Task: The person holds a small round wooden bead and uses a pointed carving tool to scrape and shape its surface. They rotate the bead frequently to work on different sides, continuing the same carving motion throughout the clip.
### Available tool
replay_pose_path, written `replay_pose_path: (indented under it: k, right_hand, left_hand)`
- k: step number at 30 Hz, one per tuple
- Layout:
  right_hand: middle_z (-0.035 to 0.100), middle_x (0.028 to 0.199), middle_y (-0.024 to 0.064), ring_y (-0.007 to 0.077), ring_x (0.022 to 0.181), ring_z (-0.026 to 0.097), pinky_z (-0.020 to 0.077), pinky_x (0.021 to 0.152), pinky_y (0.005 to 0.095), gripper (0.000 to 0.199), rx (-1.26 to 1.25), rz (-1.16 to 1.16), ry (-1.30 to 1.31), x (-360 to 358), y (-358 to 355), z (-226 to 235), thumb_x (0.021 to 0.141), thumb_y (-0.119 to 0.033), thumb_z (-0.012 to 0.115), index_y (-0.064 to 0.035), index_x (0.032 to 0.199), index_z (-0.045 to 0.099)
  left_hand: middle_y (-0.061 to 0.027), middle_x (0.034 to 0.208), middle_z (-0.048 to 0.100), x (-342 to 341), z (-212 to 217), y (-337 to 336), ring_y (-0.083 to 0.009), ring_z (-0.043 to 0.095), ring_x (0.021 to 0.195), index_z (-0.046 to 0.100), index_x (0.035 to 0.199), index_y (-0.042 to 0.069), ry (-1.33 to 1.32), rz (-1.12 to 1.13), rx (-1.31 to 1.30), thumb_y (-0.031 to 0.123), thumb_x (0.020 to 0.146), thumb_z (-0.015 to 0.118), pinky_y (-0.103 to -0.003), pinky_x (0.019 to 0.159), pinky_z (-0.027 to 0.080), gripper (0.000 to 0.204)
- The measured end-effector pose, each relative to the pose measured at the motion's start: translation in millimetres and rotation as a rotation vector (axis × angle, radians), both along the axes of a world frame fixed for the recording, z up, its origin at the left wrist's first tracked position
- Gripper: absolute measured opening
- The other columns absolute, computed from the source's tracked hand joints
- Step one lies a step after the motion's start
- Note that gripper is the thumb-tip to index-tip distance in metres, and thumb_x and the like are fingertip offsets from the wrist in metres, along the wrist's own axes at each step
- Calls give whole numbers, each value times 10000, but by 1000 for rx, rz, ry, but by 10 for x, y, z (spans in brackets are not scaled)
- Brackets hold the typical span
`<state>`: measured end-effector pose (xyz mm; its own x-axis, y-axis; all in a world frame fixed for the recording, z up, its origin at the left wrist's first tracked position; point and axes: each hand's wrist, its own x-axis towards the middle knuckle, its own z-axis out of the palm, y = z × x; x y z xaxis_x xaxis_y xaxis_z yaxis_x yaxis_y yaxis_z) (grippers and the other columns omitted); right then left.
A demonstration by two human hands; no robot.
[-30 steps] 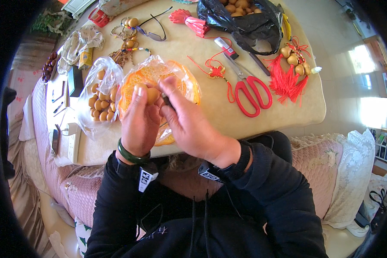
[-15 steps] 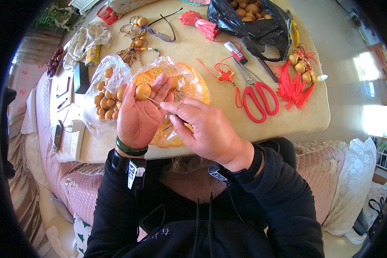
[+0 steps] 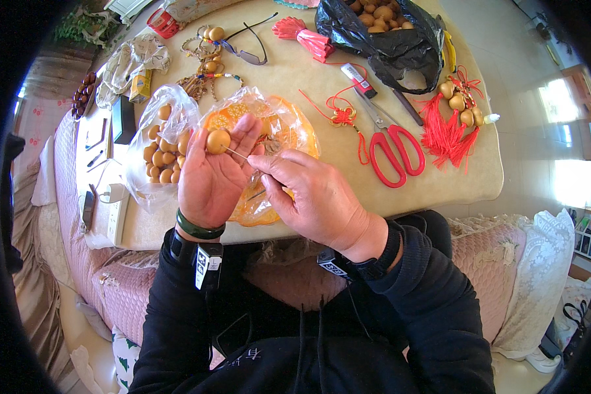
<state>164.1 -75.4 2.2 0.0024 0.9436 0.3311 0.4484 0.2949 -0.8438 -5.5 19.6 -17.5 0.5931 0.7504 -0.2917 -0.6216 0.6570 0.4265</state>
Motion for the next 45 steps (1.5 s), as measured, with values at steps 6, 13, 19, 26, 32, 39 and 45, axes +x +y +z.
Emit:
replay_pose_path:
  k: [6, 13, 19, 26, 32, 39, 45]
  right_hand:
    - [636, 870, 135, 307, 734, 647, 533, 652, 366, 300, -2, -5, -65, 2, -12, 13, 885, -3, 647, -34, 1182, 667]
    - [650, 908, 138, 341, 798, 664, 547, 692, 361, 287, -15, 7, 31, -21, -12, -52, 913, -20, 631, -45, 1197, 660]
    - [653, 933, 166, 361, 828, 662, 542, 717, 368, 294, -230, 48, 465, -73, -6, -111, 938, -23, 616, -32, 1230, 648]
    - [672, 987, 178, 293, 861, 682, 537, 768, 339, 264, -47, 72, 136, -47, -32, -38, 961, -40, 619, 4, 1219, 645]
    - [713, 1037, 117, 111, 918, 647, 527, 799, 292, 254, -299, 116, 483, -43, 13, -77, 994, -93, 629, 14, 1225, 643]
    - [676, 926, 153, 278, 800, 681, 532, 713, 320, 290, 5, 101, 30, -113, 6, -136, 938, 8, 639, -4, 1228, 655]
    - [658, 804, 69, 177, 771, 664, 536, 658, 334, 232, -615, 173, 932, -114, 20, -112, 991, -107, 626, -7, 1199, 642]
  left_hand:
    - [-165, 1408, 558, 33, 22, -29, -290, 450, 1399, 482, 1355, -3, 103, 15, 20, 390, 1097, 260, -453, 1151, 331, 520]
    - [-172, 1398, 553, 71, -1, -112, -319, 460, 1378, 526, 1291, 32, 76, 52, 95, 368, 1096, 285, -462, 1121, 364, 458]
    - [-169, 1399, 546, 126, -4, -191, -325, 463, 1365, 574, 1216, 67, 13, 101, 185, 358, 1097, 307, -456, 1111, 373, 412]
    - [-150, 1403, 557, 134, 35, -244, -315, 475, 1360, 620, 1159, 131, 21, 117, 252, 355, 1091, 358, -440, 1101, 363, 351]
    - [-104, 1256, 637, -10, 94, -42, -268, 559, 1252, 617, 1108, 115, 83, 126, 179, 259, 1051, 502, -435, 1065, 408, 193]
    - [-4, 896, 582, 49, 4, -117, -145, 554, 795, 561, 995, 93, 42, 253, 138, 254, 1059, 522, -381, 900, 496, 178]
    - [10, 862, 526, 35, 44, -122, -94, 482, 709, 540, 991, 97, -85, 198, 138, 242, 1063, 510, -360, 835, 505, 165]
